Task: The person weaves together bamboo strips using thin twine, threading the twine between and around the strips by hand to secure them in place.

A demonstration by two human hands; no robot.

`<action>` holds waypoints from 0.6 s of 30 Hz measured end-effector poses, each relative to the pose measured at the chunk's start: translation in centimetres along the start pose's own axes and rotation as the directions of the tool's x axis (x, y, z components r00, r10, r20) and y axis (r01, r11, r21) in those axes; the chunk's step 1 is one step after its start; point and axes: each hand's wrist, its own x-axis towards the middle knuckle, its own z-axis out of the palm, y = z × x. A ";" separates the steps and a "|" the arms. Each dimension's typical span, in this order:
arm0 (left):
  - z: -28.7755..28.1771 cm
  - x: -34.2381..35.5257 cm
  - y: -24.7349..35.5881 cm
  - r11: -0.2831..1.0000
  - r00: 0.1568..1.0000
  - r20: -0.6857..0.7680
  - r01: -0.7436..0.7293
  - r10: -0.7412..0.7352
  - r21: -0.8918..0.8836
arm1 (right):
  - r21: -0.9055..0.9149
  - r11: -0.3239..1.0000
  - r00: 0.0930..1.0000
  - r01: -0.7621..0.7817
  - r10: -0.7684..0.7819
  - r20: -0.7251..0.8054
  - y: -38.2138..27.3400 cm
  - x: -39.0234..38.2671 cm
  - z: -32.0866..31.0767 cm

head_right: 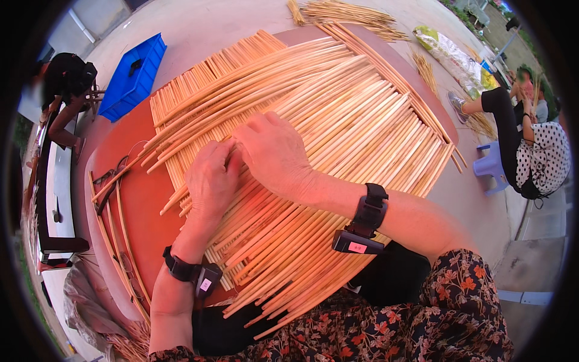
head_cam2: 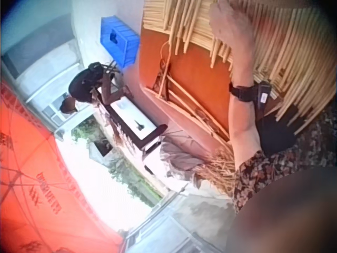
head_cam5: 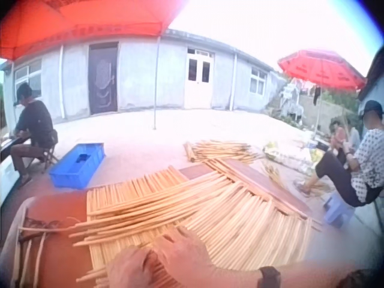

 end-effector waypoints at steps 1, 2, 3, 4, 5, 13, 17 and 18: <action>0.1 0.0 0.0 1.000 1.000 -0.019 -0.010 0.010 -0.007 | -0.155 0.973 0.983 0.171 -0.180 -0.045 0.6 0.9 -0.4; 0.2 0.0 -0.1 1.000 0.999 -0.039 -0.018 0.018 -0.011 | -0.137 0.969 0.976 0.205 -0.213 -0.046 1.1 2.0 -0.6; 0.2 0.0 -0.1 1.000 0.998 -0.054 -0.027 0.026 -0.013 | -0.133 0.979 0.987 0.156 -0.150 0.059 1.6 3.0 -0.5; 0.2 0.0 -0.1 0.999 0.997 -0.063 -0.034 0.033 -0.012 | -0.128 0.986 0.984 0.106 -0.085 0.154 2.1 3.9 -0.4; 0.2 0.0 -0.1 0.999 0.997 -0.069 -0.041 0.040 -0.010 | -0.137 0.990 0.962 0.045 -0.006 0.272 2.5 4.6 -0.1; 0.2 0.0 -0.4 1.000 1.000 -0.015 0.002 -0.001 0.011 | -0.002 0.974 0.777 -0.229 0.183 0.603 3.2 7.9 1.8; 0.2 -0.2 -0.4 1.000 0.999 0.027 0.023 -0.023 -0.013 | -0.167 0.974 0.885 -0.155 0.212 0.415 2.1 11.4 3.7; 0.2 -0.3 -0.4 0.999 0.999 0.029 0.024 -0.023 -0.023 | 0.151 0.947 0.916 -0.284 0.221 0.333 2.3 12.4 4.0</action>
